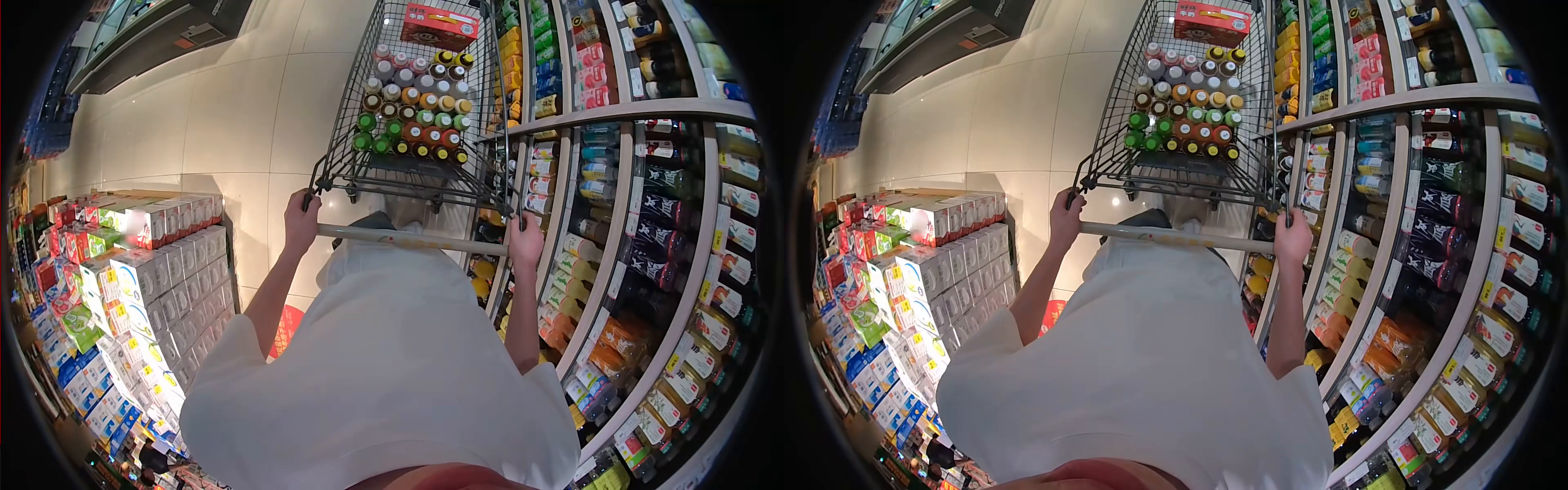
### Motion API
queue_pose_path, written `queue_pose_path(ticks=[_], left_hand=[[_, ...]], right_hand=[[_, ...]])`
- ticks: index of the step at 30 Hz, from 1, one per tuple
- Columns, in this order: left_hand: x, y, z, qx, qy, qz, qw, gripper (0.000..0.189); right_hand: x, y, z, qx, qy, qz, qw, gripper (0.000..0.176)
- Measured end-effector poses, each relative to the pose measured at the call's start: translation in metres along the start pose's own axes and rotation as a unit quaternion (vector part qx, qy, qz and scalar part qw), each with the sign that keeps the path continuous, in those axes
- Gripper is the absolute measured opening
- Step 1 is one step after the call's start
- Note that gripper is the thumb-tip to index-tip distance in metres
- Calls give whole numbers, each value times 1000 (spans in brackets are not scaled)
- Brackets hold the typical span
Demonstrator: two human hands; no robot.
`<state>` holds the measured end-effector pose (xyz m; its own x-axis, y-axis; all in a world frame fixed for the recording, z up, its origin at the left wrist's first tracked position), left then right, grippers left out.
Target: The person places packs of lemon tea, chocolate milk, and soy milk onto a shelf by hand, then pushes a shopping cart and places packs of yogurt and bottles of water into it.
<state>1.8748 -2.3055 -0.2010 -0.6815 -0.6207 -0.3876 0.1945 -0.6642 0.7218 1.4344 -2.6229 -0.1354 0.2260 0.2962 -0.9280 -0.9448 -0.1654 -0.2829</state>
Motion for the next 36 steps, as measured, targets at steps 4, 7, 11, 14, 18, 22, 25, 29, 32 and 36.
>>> queue_pose_path(ticks=[4, 7, 11, 14, 18, 22, 25, 29, 32, 36], left_hand=[[0, 8, -9, 1, -9, -11, 1000, 27], [-1, 3, -19, 24, -11, -33, 999, 29], [-1, 14, -21, 11, -7, -20, 1000, 26], [-1, 9, -25, 15, -13, -2, 1000, 27], [-3, 10, -28, 14, -21, -15, 1000, 27], [-3, 11, -28, 9, -18, -14, 1000, 31], [-4, 10, -27, 9, -21, -17, 1000, 33], [-6, 22, -16, 10, -29, -32, 999, 34], [-11, 23, -12, 22, -34, -80, 996, 33], [-18, 40, 6, 33, -35, -155, 987, 42]], right_hand=[[0, -4, -6, 12, -3, 10, 1000, 34], [0, -6, -9, 26, -10, 10, 1000, 35], [3, -7, -13, 30, -9, 23, 999, 36], [-2, -13, -13, 42, -16, 24, 999, 36], [-5, -21, -14, 40, -14, 21, 999, 35], [-8, -22, -13, 39, -11, 21, 999, 33], [-10, -23, -10, 37, -6, 5, 999, 33], [-11, -22, -6, 26, 10, 2, 1000, 33], [-9, -19, -2, 28, 17, -2, 999, 32], [-9, -16, 6, 20, 17, -1, 1000, 32]])
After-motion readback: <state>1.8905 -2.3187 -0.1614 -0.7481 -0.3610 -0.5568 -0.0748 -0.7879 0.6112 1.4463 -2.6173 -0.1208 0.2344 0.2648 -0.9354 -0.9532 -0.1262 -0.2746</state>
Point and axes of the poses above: each hand's wrist, its own z-axis away from the middle knuckle, its own x-axis out of the palm, y = z × x, the point moved 4 cm from there along -z, towards the middle knuckle, and after that the axes turned 6 degrees about -x, right-handed, at the moved point
